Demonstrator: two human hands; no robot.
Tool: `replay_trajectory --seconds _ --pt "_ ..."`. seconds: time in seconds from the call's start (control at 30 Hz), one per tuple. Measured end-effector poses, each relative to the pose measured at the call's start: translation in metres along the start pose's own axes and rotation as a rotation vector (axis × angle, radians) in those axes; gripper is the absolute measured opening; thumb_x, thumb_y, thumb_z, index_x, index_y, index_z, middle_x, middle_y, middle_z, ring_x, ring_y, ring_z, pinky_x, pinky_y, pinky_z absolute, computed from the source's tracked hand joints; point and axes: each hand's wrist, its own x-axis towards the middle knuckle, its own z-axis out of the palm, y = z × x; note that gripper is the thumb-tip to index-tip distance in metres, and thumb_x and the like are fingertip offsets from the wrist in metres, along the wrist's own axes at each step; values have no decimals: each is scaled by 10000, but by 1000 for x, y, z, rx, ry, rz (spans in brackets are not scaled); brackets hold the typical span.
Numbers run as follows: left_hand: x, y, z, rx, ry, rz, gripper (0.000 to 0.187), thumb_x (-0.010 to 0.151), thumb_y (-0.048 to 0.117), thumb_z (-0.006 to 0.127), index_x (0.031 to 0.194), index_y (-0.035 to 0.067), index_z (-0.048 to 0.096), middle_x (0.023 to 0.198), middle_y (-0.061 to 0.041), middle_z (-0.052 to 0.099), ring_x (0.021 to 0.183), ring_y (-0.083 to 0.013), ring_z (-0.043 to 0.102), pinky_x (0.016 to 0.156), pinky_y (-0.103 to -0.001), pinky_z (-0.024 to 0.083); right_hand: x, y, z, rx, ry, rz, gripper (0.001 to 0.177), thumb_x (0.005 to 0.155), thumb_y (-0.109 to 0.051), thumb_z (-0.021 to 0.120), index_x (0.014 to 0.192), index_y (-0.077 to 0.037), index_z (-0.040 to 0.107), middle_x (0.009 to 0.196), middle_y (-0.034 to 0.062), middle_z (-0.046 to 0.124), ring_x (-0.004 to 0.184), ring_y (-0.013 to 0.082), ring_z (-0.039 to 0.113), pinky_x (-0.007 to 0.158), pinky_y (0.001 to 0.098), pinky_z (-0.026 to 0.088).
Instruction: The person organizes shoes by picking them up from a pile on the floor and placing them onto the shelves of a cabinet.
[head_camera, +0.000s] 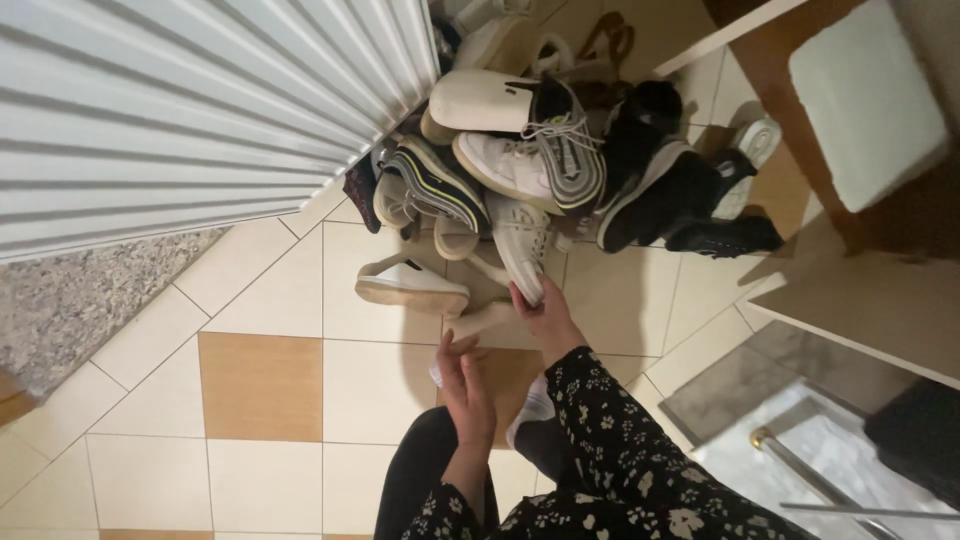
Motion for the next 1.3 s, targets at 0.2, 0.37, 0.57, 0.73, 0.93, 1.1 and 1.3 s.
replay_trajectory --seconds 0.2,0.37,0.57,0.73,0.93,1.1,1.3 --pt "-28 7 -27 18 55 -91 517 1034 343 431 1481 85 416 1222 -73 671 927 -178 727 844 -330 550 -91 -10 -44 -263 -102 -59 568 944 -195 681 1468 -79 495 1476 157 489 1258 312 584 925 359 603" --pt "-58 43 -39 34 38 -295 540 996 316 507 1493 120 435 1419 -101 597 1250 -223 600 1016 -361 483 -103 -29 -116 -414 -68 -14 522 791 -162 788 1294 -165 650 1247 79 707 1155 246 658 851 428 600" --pt "-104 92 -41 172 -174 -264 578 998 320 675 1477 66 475 1435 -240 550 1377 -392 507 1160 -500 399 -244 -39 -149 -501 -73 -169 887 814 -155 888 1461 130 353 1494 357 281 1280 520 505 941 581 552" --pt "-112 109 -27 342 -401 -238 860 932 511 722 1574 68 361 1588 -240 377 1510 -392 300 1257 -480 240 -328 -49 -172 -527 -102 -221 825 801 -152 891 1411 131 414 1392 324 414 1175 486 584 903 584 581" --pt "-121 178 -3 565 -540 147 654 1003 377 615 1564 121 397 1531 -177 452 1438 -398 411 1185 -524 346 -411 -58 -199 -609 -158 -330 803 827 -134 855 1435 94 383 1319 316 508 1152 479 608 915 623 561" --pt "-137 236 8 570 -588 231 622 1025 330 597 1549 63 394 1539 -186 407 1447 -372 408 1176 -501 372 -463 -62 -220 -664 -179 -436 847 816 -100 853 1498 44 372 1321 331 548 1172 480 604 932 639 534" --pt "-168 277 8 449 -587 431 467 1039 297 607 1422 47 515 1401 -158 515 1363 -355 510 1124 -500 437 -504 -60 -238 -589 -259 -545 763 812 -79 842 1456 7 441 1171 219 635 1022 359 681 842 529 601"
